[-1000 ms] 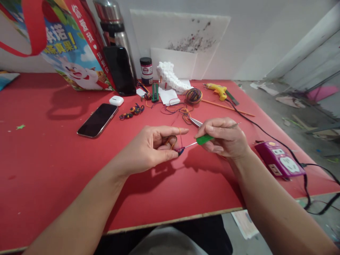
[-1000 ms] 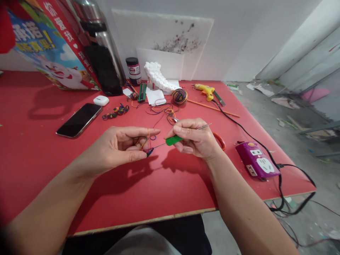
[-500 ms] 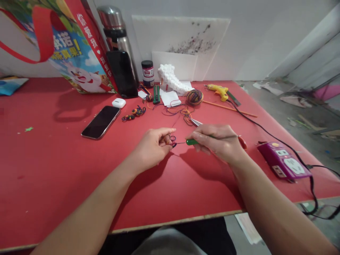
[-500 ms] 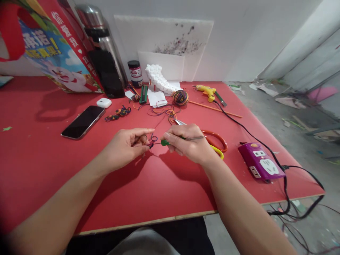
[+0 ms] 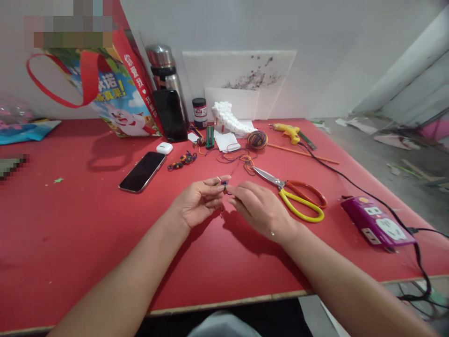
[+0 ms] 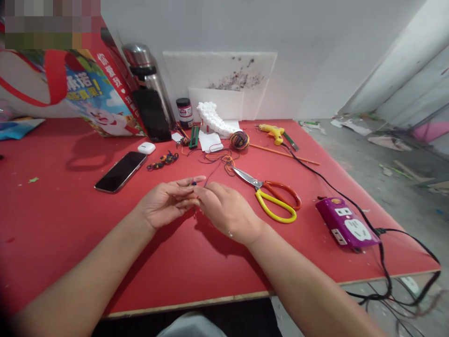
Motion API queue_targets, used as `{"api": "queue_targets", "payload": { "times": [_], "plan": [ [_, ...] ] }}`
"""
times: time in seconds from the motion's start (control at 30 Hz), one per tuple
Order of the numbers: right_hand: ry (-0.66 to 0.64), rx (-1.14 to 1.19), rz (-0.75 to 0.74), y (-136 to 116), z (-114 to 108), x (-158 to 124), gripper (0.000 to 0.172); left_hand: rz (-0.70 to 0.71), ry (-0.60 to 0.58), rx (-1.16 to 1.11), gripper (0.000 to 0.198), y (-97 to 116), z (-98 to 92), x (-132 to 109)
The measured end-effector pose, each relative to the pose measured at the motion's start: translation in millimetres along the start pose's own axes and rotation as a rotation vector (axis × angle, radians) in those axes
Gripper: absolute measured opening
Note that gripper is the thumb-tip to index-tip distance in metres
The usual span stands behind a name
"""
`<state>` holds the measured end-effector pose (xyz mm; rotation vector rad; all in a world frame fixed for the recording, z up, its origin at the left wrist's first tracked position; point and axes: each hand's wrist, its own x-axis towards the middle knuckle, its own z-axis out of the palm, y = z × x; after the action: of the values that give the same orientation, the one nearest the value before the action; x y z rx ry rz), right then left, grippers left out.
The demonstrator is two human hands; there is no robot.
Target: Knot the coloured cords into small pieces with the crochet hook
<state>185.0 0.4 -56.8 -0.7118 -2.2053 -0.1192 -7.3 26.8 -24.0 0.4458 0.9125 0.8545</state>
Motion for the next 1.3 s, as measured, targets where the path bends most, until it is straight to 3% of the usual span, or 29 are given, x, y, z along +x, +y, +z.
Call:
{"api": "queue_targets", "payload": {
  "times": [0.13,0.27,0.37,0.57,0.9,1.07,1.23,1.3],
  "plan": [
    [-0.015,-0.242,-0.016,-8.6,12.6,0.0,0.031,0.105,0.081,-0.02,0.024,-2.9,8.4,-2.6],
    [0.038,-0.35,0.025,-16.5,17.7,4.5,0.019,0.376,0.171,0.089,0.031,-8.8,10.8,0.4],
    [0.079,-0.292,0.076,-19.0,17.0,6.4,0.014,0.528,0.147,0.224,0.038,-11.8,7.7,3.3],
    [0.092,0.011,0.16,-17.5,5.3,3.4,0.01,0.606,0.107,0.457,0.048,-13.7,2.0,3.4],
    [0.05,0.18,0.272,-14.4,-16.8,8.8,0.021,0.628,0.106,0.687,0.055,-13.4,-5.0,7.8],
    [-0.056,0.382,0.514,-6.3,-30.1,13.5,0.034,0.639,-0.004,0.825,0.054,-9.1,-12.8,8.9],
    [-0.162,0.83,0.916,12.1,-44.9,16.4,0.032,0.494,-0.255,0.818,0.058,-6.0,-15.3,6.7],
    [-0.127,1.051,1.071,19.1,-46.8,15.3,0.031,0.446,-0.307,0.756,0.056,-4.9,-14.5,5.0]
  ]
}}
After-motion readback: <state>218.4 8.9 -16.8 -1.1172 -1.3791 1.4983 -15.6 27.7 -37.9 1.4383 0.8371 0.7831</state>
